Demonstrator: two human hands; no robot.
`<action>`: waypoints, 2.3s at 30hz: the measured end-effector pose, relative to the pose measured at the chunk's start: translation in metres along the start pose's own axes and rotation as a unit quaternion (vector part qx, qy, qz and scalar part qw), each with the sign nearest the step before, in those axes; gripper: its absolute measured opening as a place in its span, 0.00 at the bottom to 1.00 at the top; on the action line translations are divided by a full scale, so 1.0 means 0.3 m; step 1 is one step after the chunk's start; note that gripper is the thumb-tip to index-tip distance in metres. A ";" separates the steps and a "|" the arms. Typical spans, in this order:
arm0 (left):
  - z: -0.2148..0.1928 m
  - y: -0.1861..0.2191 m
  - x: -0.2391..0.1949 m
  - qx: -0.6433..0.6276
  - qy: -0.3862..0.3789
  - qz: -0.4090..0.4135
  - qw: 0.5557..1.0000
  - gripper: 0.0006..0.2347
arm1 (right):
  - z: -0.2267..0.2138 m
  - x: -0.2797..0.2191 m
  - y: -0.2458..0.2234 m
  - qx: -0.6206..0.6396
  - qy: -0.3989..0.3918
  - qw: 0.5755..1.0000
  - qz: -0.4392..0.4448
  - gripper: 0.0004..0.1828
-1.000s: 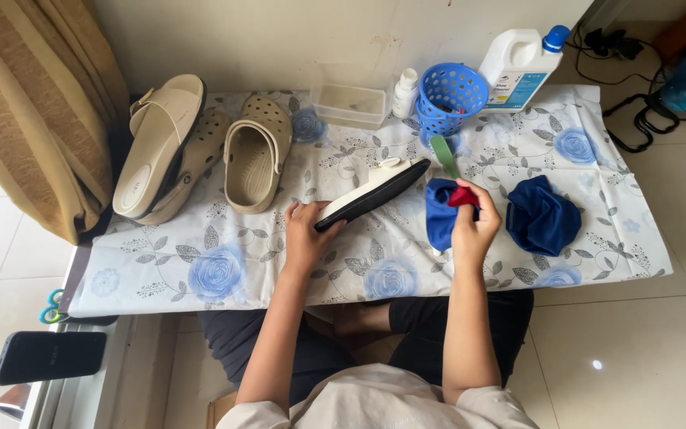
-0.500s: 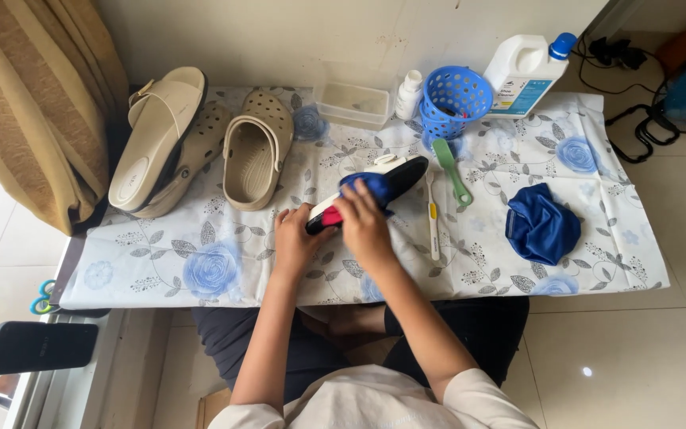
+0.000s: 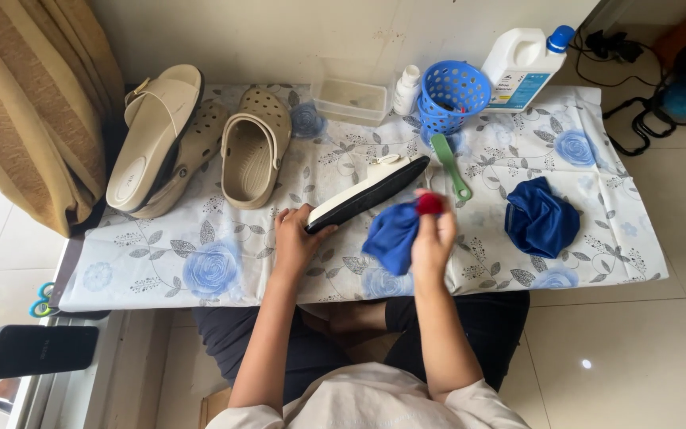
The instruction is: The person scrubs the sole of a black and white shoe with a toothbrush, then wipes the shoe with a blue cloth. The person holds the shoe in their left hand while scrubbing and wiping.
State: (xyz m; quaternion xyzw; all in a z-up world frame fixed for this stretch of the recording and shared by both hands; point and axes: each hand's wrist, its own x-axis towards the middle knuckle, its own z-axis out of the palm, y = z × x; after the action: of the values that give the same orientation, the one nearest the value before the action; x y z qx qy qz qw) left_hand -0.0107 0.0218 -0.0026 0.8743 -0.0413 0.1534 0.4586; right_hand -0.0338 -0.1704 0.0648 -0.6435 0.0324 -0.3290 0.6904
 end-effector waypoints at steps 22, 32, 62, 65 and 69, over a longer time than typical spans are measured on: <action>-0.009 0.041 -0.007 -0.007 -0.004 0.002 1.000 0.13 | -0.078 0.407 0.443 -0.293 -0.079 0.952 -0.033 0.21; -0.014 0.059 0.002 0.004 0.023 0.004 1.000 0.14 | 0.069 0.200 0.240 -0.296 -0.104 0.847 -0.429 0.16; 0.063 -0.138 -0.010 0.014 0.014 0.034 0.999 0.06 | 0.209 -0.262 0.126 -0.231 -0.202 0.842 -0.443 0.14; 0.077 -0.181 0.001 0.012 -0.006 0.038 0.999 0.06 | 0.190 -0.294 0.049 -0.132 -0.246 0.904 -0.325 0.11; -0.001 -0.004 -0.003 -0.002 0.001 0.016 1.000 0.14 | 0.094 -0.232 0.039 0.041 -0.133 0.990 -0.037 0.10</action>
State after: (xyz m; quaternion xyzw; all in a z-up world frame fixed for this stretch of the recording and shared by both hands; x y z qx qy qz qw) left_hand -0.0114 0.0227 -0.0037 0.8724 -0.0547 0.1618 0.4580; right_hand -0.0701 -0.1121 0.0328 -0.6533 -0.0967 -0.2670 0.7019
